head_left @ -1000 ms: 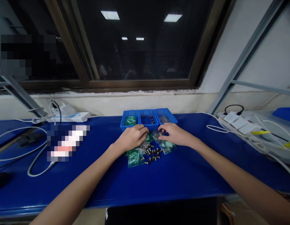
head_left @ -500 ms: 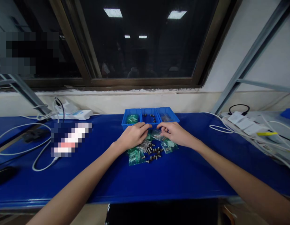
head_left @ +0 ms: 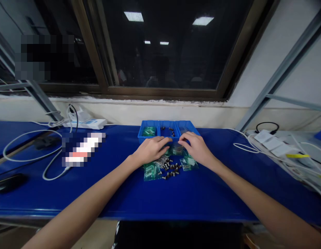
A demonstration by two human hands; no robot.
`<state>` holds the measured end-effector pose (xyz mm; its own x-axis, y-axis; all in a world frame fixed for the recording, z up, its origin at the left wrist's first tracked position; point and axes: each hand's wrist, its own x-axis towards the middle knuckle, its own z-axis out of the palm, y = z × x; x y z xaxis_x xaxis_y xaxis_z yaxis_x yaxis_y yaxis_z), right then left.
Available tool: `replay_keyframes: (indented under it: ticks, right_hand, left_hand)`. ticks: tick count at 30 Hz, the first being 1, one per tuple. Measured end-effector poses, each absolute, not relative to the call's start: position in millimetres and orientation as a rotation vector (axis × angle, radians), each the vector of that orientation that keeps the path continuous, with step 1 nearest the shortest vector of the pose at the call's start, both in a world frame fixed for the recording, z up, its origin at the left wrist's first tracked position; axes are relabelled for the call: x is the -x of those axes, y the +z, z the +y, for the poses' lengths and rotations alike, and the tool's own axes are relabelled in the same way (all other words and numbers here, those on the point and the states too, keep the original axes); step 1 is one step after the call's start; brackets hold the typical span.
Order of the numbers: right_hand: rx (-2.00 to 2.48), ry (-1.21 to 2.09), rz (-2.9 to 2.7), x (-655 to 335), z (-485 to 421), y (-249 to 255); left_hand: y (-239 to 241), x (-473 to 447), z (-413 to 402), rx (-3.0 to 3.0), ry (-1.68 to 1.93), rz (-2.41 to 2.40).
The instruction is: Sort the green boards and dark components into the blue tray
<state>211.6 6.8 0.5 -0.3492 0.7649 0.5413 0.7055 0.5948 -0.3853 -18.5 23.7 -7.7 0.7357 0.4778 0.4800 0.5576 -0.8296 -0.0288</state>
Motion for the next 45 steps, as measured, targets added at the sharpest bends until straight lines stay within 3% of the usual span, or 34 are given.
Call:
replay_keyframes:
  ticks: [10,17,29,45]
  right_hand:
    - [1.09,0.73,-1.743,-201,4,-9]
    - [1.034,0.975,-1.713,-192,-1,-15]
    - [1.075,0.494,-2.005,-196,-2,-11]
    - [1.069,0.65,-1.927,-196,1,-14]
  left_hand:
    - [-11,16,19,2.654,-0.706,-0.778]
    - [-11,15,19,2.668,-0.707,-0.722]
    - [-10,13,20,2.687,-0.924,-0.969]
    - [-6,11,15,2.792,-0.97,-0.917]
